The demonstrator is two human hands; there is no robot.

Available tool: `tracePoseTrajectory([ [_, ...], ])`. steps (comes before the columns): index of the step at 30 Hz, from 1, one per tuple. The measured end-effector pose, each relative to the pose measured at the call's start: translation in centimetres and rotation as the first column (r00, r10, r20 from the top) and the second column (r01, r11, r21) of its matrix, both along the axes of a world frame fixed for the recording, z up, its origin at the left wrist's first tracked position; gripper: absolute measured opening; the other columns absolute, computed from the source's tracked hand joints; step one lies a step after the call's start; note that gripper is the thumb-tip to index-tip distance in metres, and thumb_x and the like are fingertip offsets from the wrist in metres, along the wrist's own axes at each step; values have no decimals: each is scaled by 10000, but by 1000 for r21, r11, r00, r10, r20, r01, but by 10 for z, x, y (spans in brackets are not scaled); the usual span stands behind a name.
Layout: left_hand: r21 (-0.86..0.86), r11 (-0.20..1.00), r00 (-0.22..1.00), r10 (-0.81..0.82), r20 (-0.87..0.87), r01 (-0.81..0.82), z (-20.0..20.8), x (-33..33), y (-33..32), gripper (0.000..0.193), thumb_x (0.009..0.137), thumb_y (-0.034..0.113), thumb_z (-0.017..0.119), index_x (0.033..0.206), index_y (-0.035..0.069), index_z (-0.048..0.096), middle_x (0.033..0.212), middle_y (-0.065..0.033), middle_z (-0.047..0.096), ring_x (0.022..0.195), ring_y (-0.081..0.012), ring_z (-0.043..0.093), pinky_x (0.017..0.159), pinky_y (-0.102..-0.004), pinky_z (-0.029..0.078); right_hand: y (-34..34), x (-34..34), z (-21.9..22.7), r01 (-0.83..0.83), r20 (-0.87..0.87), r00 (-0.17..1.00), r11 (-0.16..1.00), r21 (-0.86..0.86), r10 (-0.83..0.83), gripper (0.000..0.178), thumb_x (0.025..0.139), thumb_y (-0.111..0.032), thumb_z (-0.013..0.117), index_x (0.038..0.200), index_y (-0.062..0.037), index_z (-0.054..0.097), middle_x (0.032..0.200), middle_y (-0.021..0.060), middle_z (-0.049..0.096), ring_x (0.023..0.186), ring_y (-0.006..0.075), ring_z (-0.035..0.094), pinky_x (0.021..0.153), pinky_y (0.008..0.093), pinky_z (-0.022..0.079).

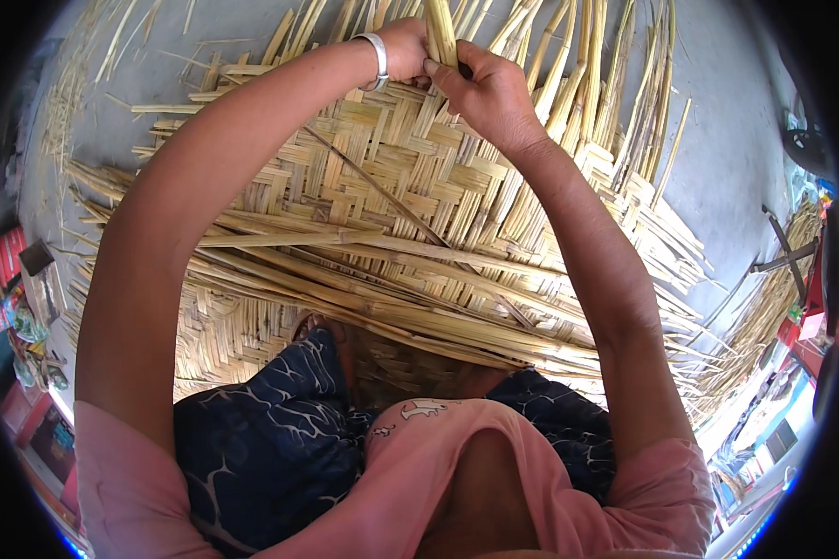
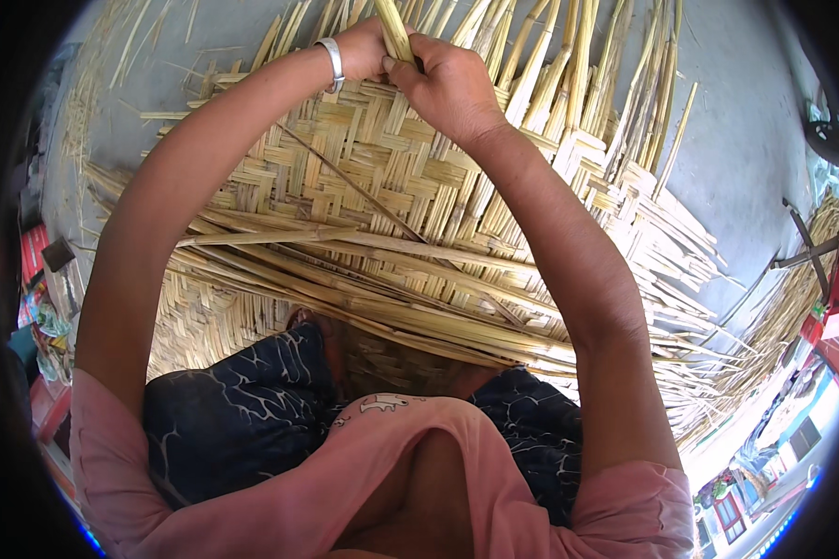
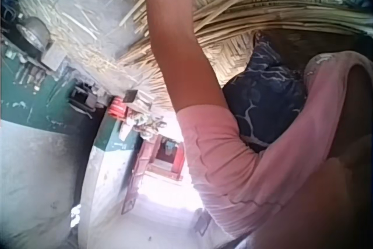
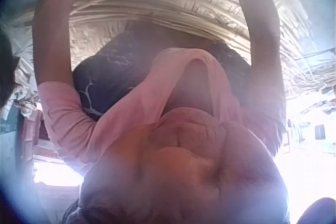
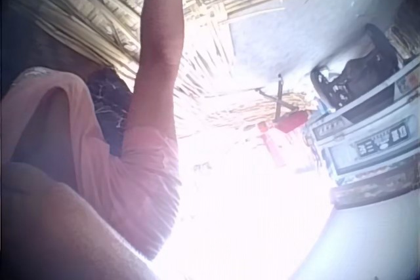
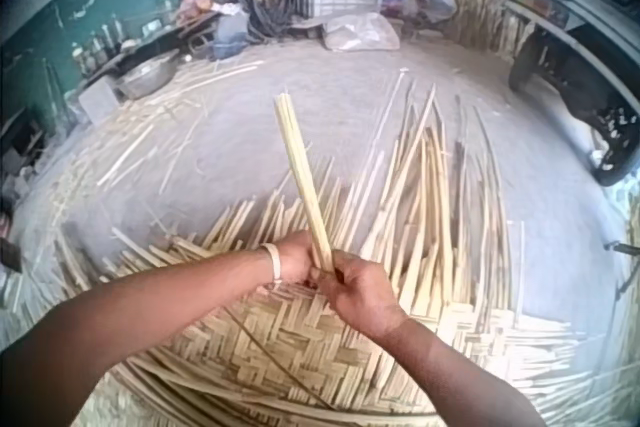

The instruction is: The person weaves a basket by hand, interlacing thin bamboo strips in a consistent pattern. They sit on the floor and manipulate the strips with both hands, gradually expanding the woven structure.

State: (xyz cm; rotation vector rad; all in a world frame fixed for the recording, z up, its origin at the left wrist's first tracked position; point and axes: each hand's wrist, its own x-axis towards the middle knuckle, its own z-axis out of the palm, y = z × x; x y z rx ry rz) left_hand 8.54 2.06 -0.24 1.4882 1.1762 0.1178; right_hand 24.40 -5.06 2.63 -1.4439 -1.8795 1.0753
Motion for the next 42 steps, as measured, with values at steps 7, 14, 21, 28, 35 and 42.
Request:
tracePoseTrajectory([
  [7,518,849,994,-73,-79,104,-49,-8,4,202,780,46,645,968,81,578,835,-37,603,809,-153,587,672,-303,492,21,-4,-4,-63,-70,997,947,-314,43,300,889,-265,616,1046,-9,619,696,24,587,544,73,564,515,232,470],
  [14,44,944,928,313,202,-328,-11,-34,8,193,873,160,609,1019,38,574,835,-27,617,733,-109,631,585,-207,493,48,-9,-19,-42,-136,990,852,-521,-35,325,860,-203,600,1075,41,596,762,100,642,546,155,641,451,256,503],
  [21,106,921,926,369,78,-375,-11,-52,-1,329,928,150,515,1223,5,532,1084,-117,620,927,-189,649,733,-296,529,62,-22,-23,23,6,1000,817,-576,-23,247,832,-132,545,936,91,551,725,151,639,539,196,659,438,291,511],
  [28,430,875,779,103,-618,225,-10,-25,24,289,809,181,591,992,-36,643,955,-219,651,874,-313,644,739,-376,513,51,-22,-21,67,73,997,873,-483,-36,277,825,-163,521,957,78,559,692,149,651,551,191,660,498,299,528],
  [35,375,927,906,184,-381,-30,-13,-30,26,354,713,334,737,806,12,624,685,-106,595,603,-207,548,577,-340,450,44,-20,-13,65,25,998,890,-451,-60,279,833,-186,515,957,56,577,692,143,655,547,185,652,523,295,531],
  [42,458,888,883,254,-395,-51,-19,-24,8,430,719,336,753,927,-11,608,763,-107,606,633,-155,550,573,-326,449,43,-19,-17,72,8,997,886,-458,-77,263,848,-188,546,955,49,580,708,142,656,551,179,655,517,287,530],
])
